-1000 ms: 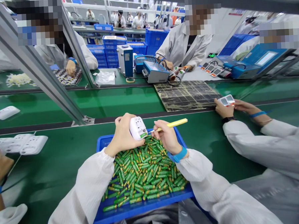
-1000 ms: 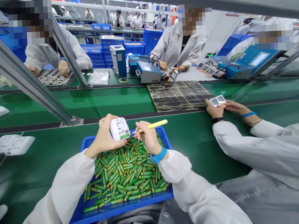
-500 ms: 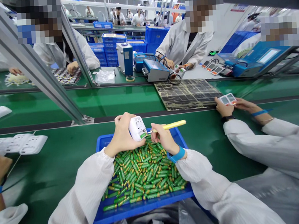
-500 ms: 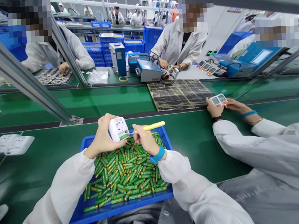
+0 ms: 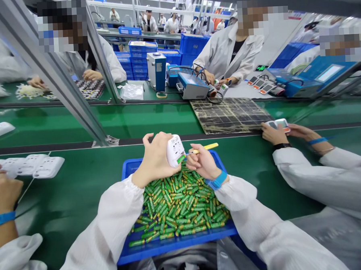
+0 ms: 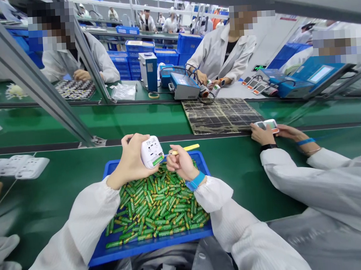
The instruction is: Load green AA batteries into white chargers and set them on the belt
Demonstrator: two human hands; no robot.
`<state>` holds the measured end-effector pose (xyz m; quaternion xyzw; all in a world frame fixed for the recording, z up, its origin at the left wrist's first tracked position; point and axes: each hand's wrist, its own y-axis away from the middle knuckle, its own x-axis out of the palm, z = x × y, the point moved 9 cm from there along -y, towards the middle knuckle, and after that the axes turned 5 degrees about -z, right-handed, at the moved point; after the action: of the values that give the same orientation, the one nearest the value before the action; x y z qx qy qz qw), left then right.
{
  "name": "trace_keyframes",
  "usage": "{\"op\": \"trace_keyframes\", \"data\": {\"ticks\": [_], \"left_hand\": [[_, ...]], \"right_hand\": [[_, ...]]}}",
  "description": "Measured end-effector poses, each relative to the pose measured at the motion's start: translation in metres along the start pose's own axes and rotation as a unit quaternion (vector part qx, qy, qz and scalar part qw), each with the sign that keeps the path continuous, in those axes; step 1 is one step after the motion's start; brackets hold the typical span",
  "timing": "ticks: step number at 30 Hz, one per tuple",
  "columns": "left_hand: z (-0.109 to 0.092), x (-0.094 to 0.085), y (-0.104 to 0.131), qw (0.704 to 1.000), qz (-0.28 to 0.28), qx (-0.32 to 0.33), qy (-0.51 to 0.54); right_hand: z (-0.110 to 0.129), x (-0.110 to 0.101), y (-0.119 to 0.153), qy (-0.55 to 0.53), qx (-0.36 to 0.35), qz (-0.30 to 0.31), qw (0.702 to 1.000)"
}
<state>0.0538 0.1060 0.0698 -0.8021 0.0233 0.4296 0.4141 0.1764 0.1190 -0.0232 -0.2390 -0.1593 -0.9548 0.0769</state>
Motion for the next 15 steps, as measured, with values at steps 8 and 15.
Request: {"op": "trace_keyframes", "data": {"ticks": [8,15], "left_hand": [[0.016,0.021,0.005,0.988,0.097,-0.030,-0.115],[0.045,-0.020,-0.002,0.980,0.079,-0.089,-0.161]], "right_hand": [[-0.001,0.002,0.003,0.065,-0.041,-0.020,0.997],[0.003,-0.012,-0.002,0.091,-0.105,-0.083,0.987]]}}
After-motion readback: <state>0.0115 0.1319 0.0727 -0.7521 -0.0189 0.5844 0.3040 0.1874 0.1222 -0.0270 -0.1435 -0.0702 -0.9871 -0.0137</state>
